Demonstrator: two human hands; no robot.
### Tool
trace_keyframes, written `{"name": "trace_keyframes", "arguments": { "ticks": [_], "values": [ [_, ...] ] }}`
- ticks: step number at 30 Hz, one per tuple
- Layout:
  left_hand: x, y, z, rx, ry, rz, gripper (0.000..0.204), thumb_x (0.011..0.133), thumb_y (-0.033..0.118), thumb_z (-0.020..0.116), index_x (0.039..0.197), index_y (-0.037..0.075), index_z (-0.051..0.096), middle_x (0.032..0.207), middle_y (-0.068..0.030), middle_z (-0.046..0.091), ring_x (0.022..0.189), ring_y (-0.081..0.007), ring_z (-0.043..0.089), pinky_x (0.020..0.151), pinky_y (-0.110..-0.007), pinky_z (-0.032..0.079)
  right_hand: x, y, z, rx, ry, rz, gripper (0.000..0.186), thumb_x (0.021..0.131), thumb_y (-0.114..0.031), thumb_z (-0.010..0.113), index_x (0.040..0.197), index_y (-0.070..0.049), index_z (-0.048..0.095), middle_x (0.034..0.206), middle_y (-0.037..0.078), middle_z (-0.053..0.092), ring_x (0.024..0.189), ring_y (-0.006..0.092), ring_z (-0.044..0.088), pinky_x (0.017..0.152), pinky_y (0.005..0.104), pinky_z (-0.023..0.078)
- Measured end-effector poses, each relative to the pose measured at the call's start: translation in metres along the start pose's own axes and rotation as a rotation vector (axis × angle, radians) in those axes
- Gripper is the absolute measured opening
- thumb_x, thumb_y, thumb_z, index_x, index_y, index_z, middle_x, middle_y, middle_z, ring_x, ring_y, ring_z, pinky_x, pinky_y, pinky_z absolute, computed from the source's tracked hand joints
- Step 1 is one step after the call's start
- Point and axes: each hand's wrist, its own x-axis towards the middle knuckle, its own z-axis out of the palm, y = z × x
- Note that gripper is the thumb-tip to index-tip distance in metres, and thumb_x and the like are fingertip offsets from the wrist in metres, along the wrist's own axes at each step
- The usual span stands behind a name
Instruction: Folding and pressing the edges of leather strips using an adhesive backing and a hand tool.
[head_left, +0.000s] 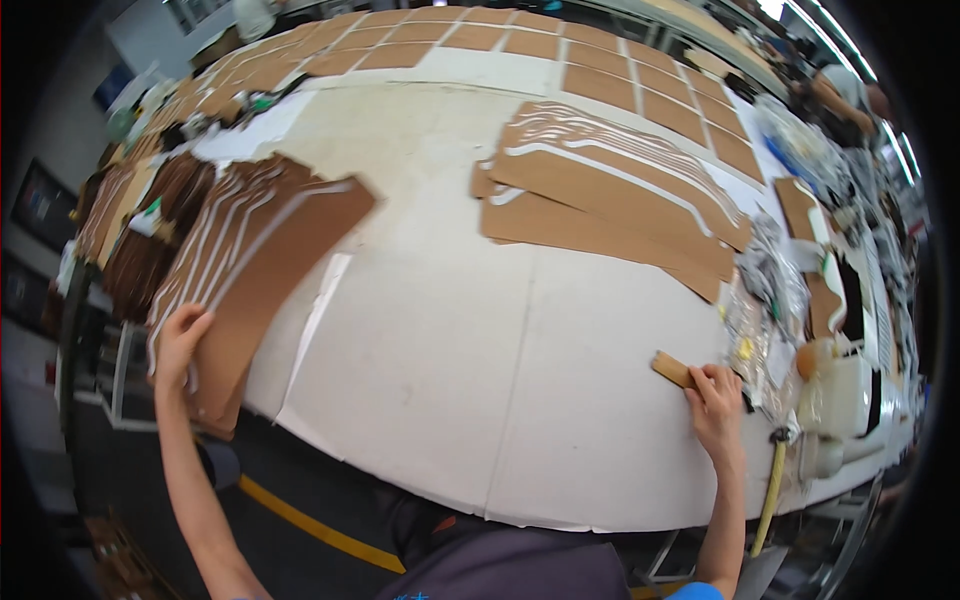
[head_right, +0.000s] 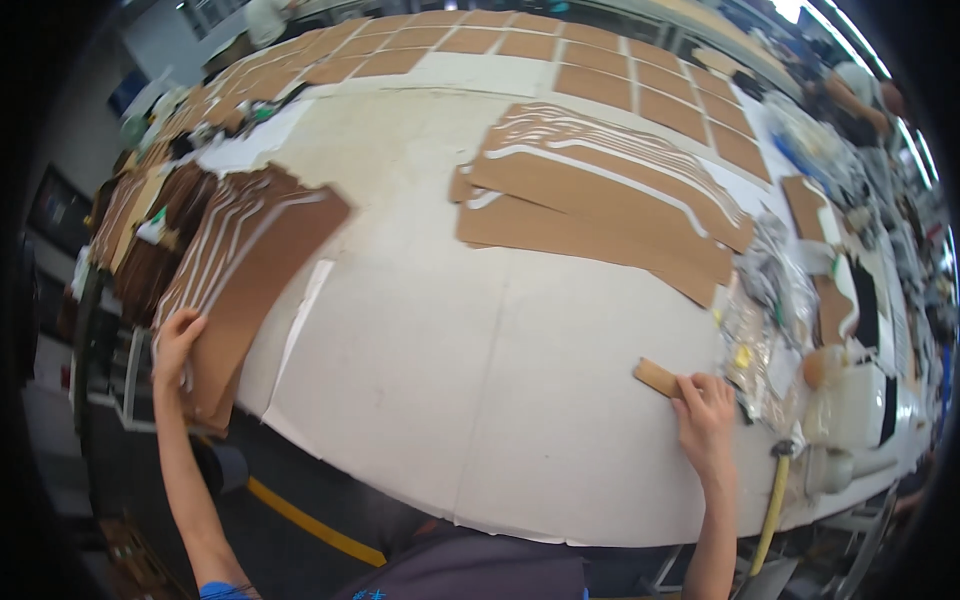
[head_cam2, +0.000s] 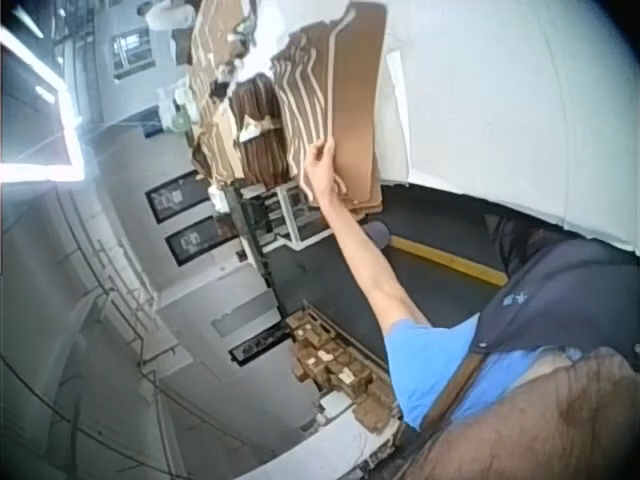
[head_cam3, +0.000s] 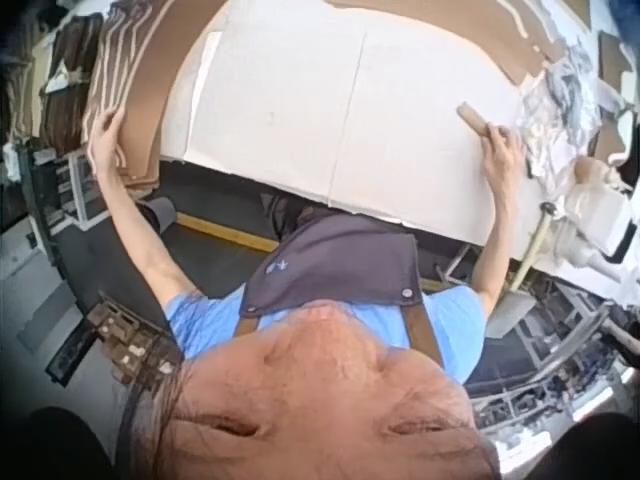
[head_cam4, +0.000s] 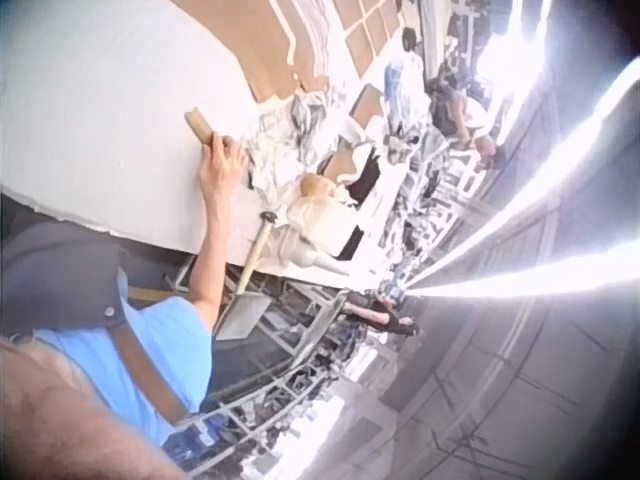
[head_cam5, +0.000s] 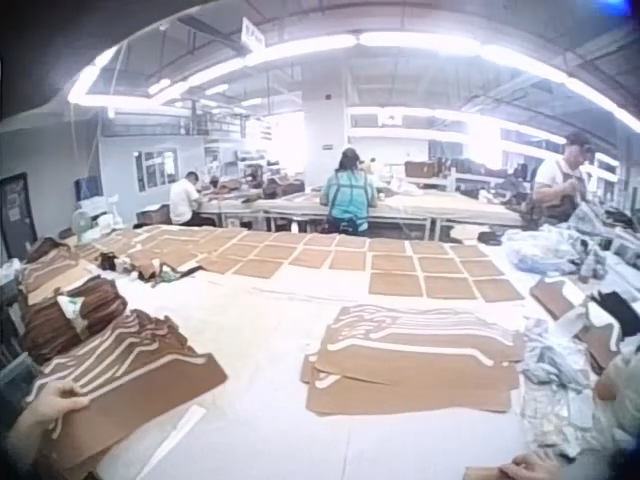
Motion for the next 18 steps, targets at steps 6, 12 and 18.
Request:
{"name": "trace_keyframes", "arguments": {
  "ticks": [6, 12, 18],
  "values": [
    [0.013, 0.019, 0.058, 0.742, 0.382, 0.362, 0.018, 0.096, 0.008, 0.071, 0.111, -0.001, 0.069, 0.125, -0.0149, 0.065, 0.122, -0.0344, 0.06, 0.106, -0.043, 0.047, 0.076, 0.012, 0.014, 0.017, 0.012, -0.133, 0.025, 0.085, -0.01, 0.08, 0.108, -0.004, 0.072, 0.103, 0.011, 0.066, 0.1, 0.0301, 0.064, 0.086, 0.0427, 0.047],
    [0.027, 0.139, 0.274, 0.298, 0.0, 0.589, 0.021, 0.093, 0.007, 0.074, 0.113, 0.003, 0.071, 0.13, -0.0158, 0.064, 0.125, -0.0352, 0.06, 0.105, -0.044, 0.049, 0.187, 0.059, 0.075, -0.52, 0.081, -0.262, 0.012, 0.078, -0.007, 0.074, 0.089, -0.004, 0.068, 0.093, 0.01, 0.065, 0.093, 0.0275, 0.063, 0.082, 0.0393, 0.048],
    [-0.002, 0.244, 0.426, 0.049, -0.282, 0.842, 0.018, 0.093, 0.009, 0.076, 0.11, 0.004, 0.072, 0.13, -0.0138, 0.065, 0.123, -0.0321, 0.062, 0.098, -0.041, 0.054, 0.21, 0.074, 0.093, -0.593, 0.039, -0.33, 0.009, 0.076, -0.006, 0.073, 0.083, -0.007, 0.066, 0.09, 0.009, 0.065, 0.091, 0.0259, 0.063, 0.081, 0.0396, 0.048]
  ]
}}
